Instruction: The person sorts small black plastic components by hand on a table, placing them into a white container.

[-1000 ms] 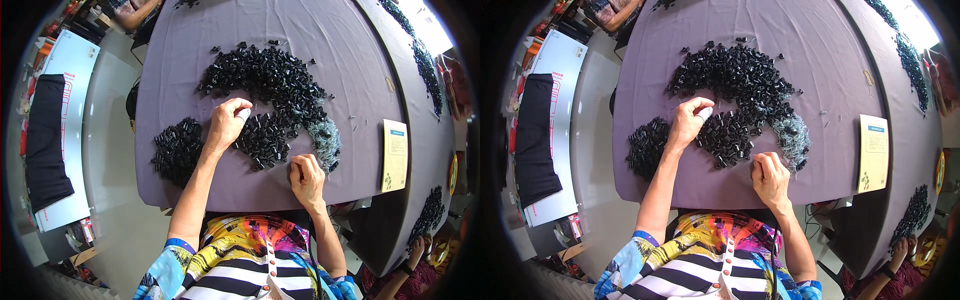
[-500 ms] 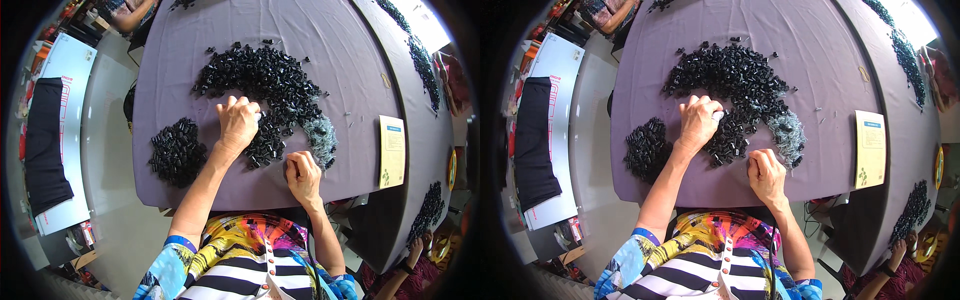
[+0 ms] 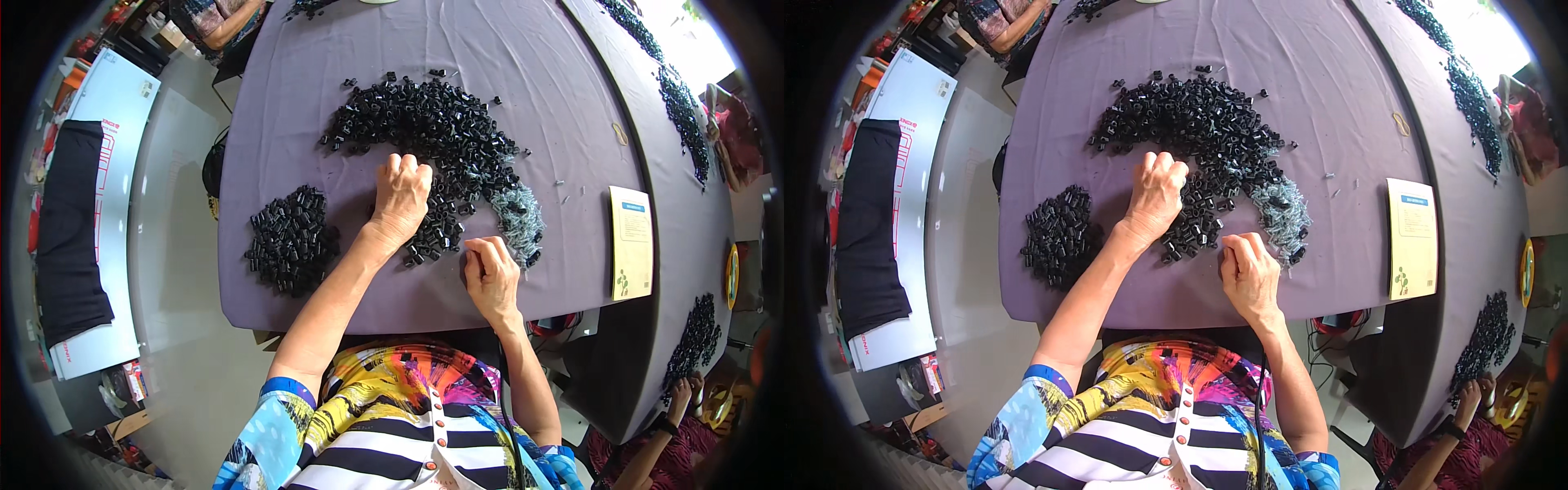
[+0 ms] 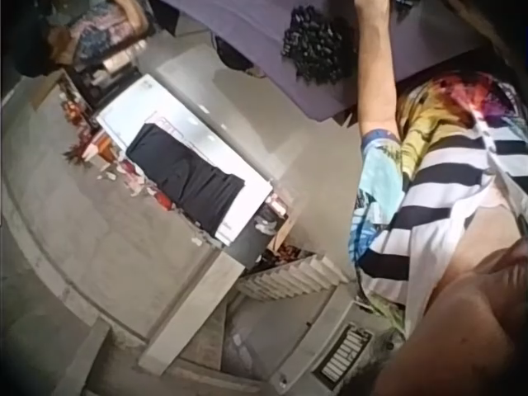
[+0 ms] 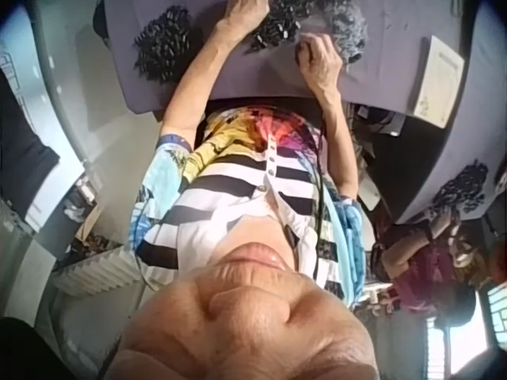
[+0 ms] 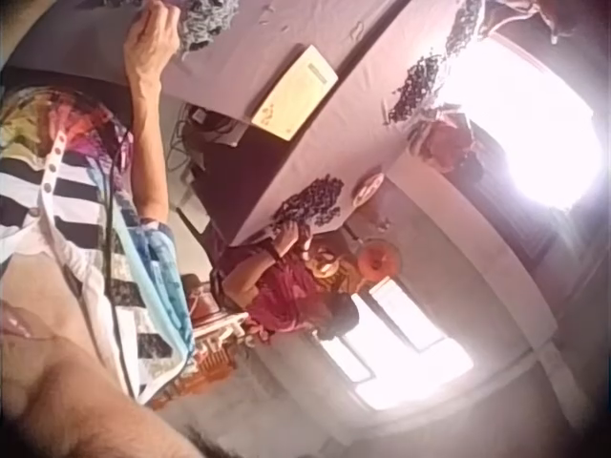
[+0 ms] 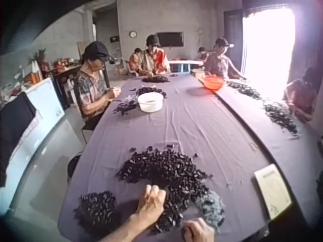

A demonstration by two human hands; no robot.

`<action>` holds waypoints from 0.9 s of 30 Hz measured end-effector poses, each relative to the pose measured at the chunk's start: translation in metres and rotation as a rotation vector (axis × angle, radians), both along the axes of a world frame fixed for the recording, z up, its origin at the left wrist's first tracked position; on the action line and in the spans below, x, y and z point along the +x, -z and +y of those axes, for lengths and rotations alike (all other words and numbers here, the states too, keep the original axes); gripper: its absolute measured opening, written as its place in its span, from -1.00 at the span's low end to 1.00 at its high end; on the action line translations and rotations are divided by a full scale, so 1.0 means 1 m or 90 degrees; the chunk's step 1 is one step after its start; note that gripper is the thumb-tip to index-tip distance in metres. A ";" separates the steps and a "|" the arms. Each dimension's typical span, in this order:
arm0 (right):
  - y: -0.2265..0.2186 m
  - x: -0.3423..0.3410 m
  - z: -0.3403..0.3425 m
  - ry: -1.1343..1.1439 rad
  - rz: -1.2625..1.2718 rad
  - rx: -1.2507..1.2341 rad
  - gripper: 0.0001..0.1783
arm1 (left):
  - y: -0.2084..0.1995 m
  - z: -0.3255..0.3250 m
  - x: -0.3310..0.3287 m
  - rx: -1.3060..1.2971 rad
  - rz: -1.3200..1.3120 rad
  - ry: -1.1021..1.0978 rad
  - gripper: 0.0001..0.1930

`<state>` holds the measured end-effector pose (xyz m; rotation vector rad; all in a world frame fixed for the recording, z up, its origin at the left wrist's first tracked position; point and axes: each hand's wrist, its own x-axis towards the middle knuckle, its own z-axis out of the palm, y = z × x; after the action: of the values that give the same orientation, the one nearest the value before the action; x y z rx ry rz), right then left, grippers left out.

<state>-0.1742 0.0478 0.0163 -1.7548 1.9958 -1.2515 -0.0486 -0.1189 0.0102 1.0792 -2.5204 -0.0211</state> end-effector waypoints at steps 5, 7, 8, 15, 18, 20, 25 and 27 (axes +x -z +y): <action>0.002 0.000 0.001 0.003 0.016 0.001 -0.86 | -0.004 0.006 -0.009 0.037 -0.058 -0.094 -0.93; 0.001 0.002 0.001 0.001 0.013 0.000 -0.86 | 0.003 0.002 -0.009 0.046 -0.051 -0.083 -0.94; 0.000 0.002 0.002 0.001 0.009 0.003 -0.86 | 0.004 0.001 -0.009 0.057 -0.047 -0.069 -0.94; 0.002 0.001 0.003 0.002 0.014 -0.017 -0.86 | -0.033 0.023 0.011 0.403 0.478 -0.059 -0.96; -0.002 0.004 0.005 0.006 -0.099 0.004 -0.84 | -0.037 0.059 0.033 0.710 0.631 -0.030 -0.83; -0.004 0.012 0.008 -0.022 -0.359 0.025 -0.82 | -0.027 0.086 0.043 0.844 0.735 -0.016 -0.78; -0.004 0.036 0.013 -0.078 -0.678 0.078 -0.86 | -0.009 0.120 0.050 0.994 0.850 -0.102 -0.82; -0.006 0.038 0.011 -0.088 -0.731 0.068 -0.87 | -0.008 0.123 0.052 0.990 0.837 -0.131 -0.82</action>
<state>-0.1360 0.0586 0.0224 -0.7371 1.1850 -1.5319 0.0032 0.0040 0.0178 1.0439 -0.8353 -2.0304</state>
